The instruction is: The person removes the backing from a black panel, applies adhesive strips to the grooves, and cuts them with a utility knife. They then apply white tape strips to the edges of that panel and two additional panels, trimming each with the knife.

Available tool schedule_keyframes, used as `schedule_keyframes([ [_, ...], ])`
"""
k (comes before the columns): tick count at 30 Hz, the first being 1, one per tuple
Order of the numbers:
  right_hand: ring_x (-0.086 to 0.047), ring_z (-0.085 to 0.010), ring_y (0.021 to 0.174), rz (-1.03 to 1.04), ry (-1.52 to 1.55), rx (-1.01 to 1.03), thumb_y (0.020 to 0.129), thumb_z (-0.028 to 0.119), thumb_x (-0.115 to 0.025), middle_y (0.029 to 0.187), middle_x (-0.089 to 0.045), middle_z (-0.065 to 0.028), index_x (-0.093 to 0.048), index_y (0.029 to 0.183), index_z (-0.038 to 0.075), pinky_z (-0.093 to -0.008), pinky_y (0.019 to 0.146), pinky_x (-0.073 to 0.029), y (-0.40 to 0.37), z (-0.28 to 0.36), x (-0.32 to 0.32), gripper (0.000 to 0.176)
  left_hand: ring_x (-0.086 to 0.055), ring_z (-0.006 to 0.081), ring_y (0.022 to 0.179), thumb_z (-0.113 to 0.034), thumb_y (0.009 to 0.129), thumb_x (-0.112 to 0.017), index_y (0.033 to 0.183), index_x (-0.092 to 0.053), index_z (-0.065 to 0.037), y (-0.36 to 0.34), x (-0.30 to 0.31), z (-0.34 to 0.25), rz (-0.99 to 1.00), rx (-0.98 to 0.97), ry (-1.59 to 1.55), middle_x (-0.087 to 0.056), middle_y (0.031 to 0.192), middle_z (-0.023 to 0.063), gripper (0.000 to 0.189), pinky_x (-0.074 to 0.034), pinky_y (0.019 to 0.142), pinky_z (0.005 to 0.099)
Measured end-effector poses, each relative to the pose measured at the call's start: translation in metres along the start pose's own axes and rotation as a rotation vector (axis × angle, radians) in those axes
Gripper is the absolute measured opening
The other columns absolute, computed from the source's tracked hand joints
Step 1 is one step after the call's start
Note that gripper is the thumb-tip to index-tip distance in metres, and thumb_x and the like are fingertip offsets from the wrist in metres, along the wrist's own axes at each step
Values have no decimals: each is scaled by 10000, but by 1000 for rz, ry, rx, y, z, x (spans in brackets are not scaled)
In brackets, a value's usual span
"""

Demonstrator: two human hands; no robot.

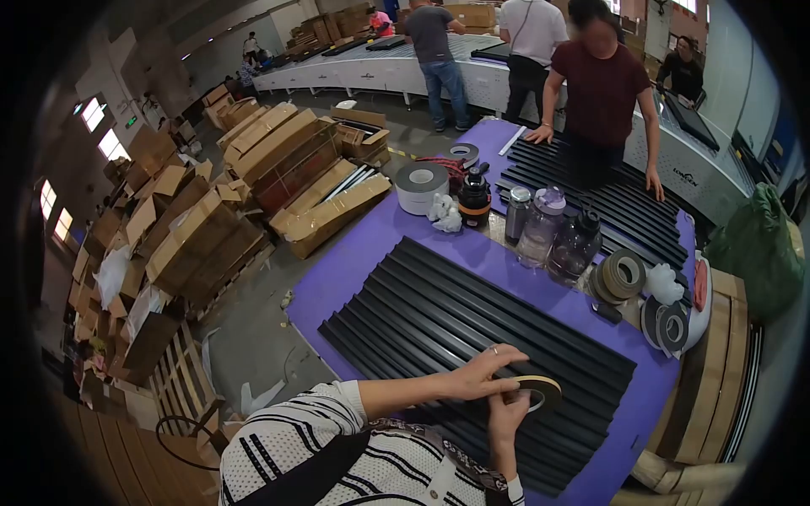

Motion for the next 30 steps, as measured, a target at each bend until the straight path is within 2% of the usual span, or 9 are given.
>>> schedule_keyframes([
  [3,-524,-109,655,-177,244,-91,753,42,-576,793,-527,-45,-436,908,16,-212,592,-424,-15,-2,14,211,-507,288,756,-194,779,-532,868,-507,-14,-26,7,-4,168,76,39,-510,776,128,203,-414,671,345],
  [5,-515,-112,690,-234,218,-74,751,65,-580,783,-515,-29,-440,904,39,-234,626,-422,-34,6,7,209,-515,305,739,-186,781,-528,853,-509,-17,-53,2,-5,374,64,72,-523,761,135,184,-418,655,351],
  [10,-509,-125,764,-287,142,26,720,71,-620,836,-503,-34,-417,985,28,-247,689,-415,-70,-1,-22,336,-539,313,724,-123,775,-524,877,-526,-12,-91,23,-13,340,52,-10,-549,771,157,152,-428,630,356],
  [13,-501,-112,781,-289,-503,-135,672,148,-688,851,-508,-54,-409,996,-10,-238,664,-420,-82,-40,-16,456,-539,316,704,-93,775,-523,879,-538,-6,-108,35,-10,349,22,-32,-547,756,164,136,-427,618,345],
  [16,-465,-100,667,-439,-359,-6,662,237,-699,748,-490,-42,-456,878,-19,-230,578,-405,-101,-16,-41,414,-565,251,700,-74,789,-522,934,-542,-2,-122,43,-8,356,4,-73,-564,756,145,163,-439,615,300],
  [18,-493,-110,761,-448,-202,-38,682,158,-684,848,-511,-51,-441,951,-14,-241,658,-424,-111,-21,-48,401,-584,163,726,-54,790,-534,957,-558,-2,-132,46,-3,391,52,-144,-594,766,103,177,-452,648,253],
  [24,-497,-107,750,-630,75,28,714,158,-663,843,-515,-34,-447,949,2,-243,642,-423,-153,-40,-73,355,-589,147,701,-64,777,-560,937,-581,1,-151,59,-1,588,44,-167,-614,799,119,174,-454,635,238],
  [28,-505,-104,742,-670,117,131,718,174,-662,812,-524,-29,-465,918,14,-246,640,-424,-168,-54,-80,323,-575,217,642,-48,745,-564,886,-587,-3,-161,67,-9,592,2,-175,-582,715,146,150,-442,596,271],
  [30,-507,-106,751,-625,-155,57,719,190,-663,815,-529,-33,-469,912,11,-248,647,-425,-166,-61,-77,327,-578,220,650,-38,746,-560,889,-586,-3,-162,75,-11,562,-8,-231,-582,722,146,150,-442,599,273],
])
Point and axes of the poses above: each hand's wrist, its own y-axis towards the middle knuckle, its own x-axis out of the back of the hand, z = x × y, the point moved 4 cm from there along y, towards the middle knuckle
